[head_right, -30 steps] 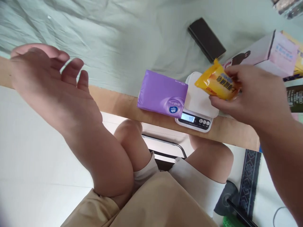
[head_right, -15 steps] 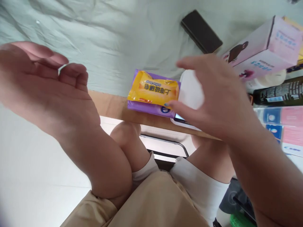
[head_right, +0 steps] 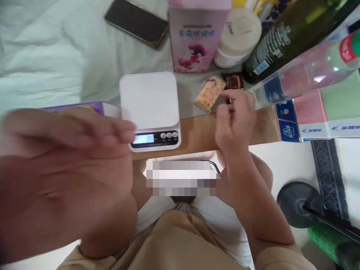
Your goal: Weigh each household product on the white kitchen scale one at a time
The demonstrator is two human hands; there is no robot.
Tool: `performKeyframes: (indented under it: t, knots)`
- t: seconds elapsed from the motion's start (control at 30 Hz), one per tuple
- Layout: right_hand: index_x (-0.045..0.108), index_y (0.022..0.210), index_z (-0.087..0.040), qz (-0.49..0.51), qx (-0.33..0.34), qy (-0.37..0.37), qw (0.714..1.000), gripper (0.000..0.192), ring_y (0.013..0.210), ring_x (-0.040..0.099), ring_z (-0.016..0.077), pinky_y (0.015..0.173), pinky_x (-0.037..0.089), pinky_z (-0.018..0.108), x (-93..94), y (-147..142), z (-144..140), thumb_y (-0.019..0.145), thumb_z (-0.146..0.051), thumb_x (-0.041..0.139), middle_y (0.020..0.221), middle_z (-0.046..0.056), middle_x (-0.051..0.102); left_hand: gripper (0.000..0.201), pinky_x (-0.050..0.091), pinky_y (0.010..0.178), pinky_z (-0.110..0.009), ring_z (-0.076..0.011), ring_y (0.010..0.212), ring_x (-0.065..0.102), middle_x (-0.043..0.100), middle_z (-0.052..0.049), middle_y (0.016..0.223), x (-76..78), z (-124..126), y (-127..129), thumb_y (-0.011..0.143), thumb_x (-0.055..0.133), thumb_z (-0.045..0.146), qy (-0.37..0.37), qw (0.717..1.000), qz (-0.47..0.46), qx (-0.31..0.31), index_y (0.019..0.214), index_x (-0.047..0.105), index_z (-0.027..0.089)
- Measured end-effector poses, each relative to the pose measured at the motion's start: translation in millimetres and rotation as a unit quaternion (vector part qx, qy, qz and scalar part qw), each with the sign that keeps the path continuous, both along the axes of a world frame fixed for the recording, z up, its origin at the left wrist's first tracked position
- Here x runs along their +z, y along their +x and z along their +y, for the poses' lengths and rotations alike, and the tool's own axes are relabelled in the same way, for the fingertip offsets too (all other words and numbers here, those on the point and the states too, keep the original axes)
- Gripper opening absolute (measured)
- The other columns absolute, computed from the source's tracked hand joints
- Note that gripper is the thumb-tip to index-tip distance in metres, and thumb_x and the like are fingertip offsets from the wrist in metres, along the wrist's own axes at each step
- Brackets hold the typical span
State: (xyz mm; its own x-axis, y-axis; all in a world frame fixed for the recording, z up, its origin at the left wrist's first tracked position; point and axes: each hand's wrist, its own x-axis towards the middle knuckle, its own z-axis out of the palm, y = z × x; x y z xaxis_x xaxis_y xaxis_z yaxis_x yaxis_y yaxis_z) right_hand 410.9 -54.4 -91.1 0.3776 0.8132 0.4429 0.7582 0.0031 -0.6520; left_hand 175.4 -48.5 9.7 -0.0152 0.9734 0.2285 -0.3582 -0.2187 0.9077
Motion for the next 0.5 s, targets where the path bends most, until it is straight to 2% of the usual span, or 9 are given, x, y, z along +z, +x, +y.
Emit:
performKeyframes:
  t: [0.1,0.2,0.27,0.33,0.43,0.5]
  knots:
    - [0.067,0.129,-0.024,-0.054,0.049,-0.069,0.995,0.041,0.112,0.068,0.0172,0.087,0.063,0.033,7.1,-4.6,-2.3,0.091,-0.031,0.057,0.136,0.013,0.06,0.042,0.065,0.082,-0.039,-0.0196,0.098,0.069,0.06,-0.002,0.082,-12.7,3.5,41.8,0.106,0.041,0.056,-0.06,0.995,0.071,-0.033,0.092,0.069,0.027]
    - [0.062,0.142,-0.031,-0.112,0.09,-0.115,0.983,0.05,0.139,0.059,0.0202,0.106,0.061,0.035,12.1,-6.0,7.3,0.093,-0.026,0.057,0.151,0.009,0.053,0.031,0.066,0.089,-0.043,-0.0234,0.112,0.068,0.062,-0.003,0.091,-23.4,7.9,66.9,0.105,0.046,0.055,-0.071,0.992,0.092,-0.045,0.102,0.065,0.031]
    - [0.063,0.142,-0.033,-0.118,0.11,-0.133,0.978,0.048,0.138,0.059,0.022,0.108,0.06,0.037,12.1,-6.5,12.2,0.095,-0.027,0.057,0.154,0.007,0.051,0.029,0.065,0.092,-0.044,-0.0241,0.116,0.067,0.063,-0.003,0.094,-27.7,9.6,79.6,0.104,0.047,0.054,-0.068,0.989,0.116,-0.055,0.104,0.064,0.031]
    - [0.068,0.134,-0.032,-0.122,0.105,-0.15,0.976,0.04,0.127,0.063,0.0232,0.103,0.06,0.039,10.8,-6.8,11.1,0.096,-0.03,0.056,0.15,0.006,0.053,0.029,0.064,0.094,-0.045,-0.0243,0.118,0.066,0.063,-0.004,0.096,-30.5,8.6,90.6,0.103,0.048,0.055,-0.063,0.986,0.141,-0.061,0.105,0.064,0.031]
    - [0.074,0.106,-0.026,-0.148,0.069,-0.136,0.977,0.022,0.111,0.062,0.0256,0.093,0.059,0.044,10.0,-4.1,-1.3,0.093,-0.039,0.062,0.132,0.009,0.06,0.028,0.062,0.097,-0.045,-0.0241,0.117,0.065,0.064,-0.004,0.097,-35.1,2.1,102.2,0.102,0.05,0.055,-0.054,0.981,0.176,-0.066,0.106,0.064,0.031]
    - [0.069,0.091,-0.021,-0.163,0.052,-0.123,0.977,0.024,0.106,0.059,0.0266,0.092,0.057,0.047,11.4,0.5,-11.5,0.09,-0.045,0.065,0.122,0.011,0.061,0.026,0.062,0.096,-0.044,-0.0231,0.113,0.065,0.064,-0.004,0.097,-40.3,-3.2,104.8,0.102,0.051,0.054,-0.042,0.978,0.193,-0.07,0.105,0.064,0.031]
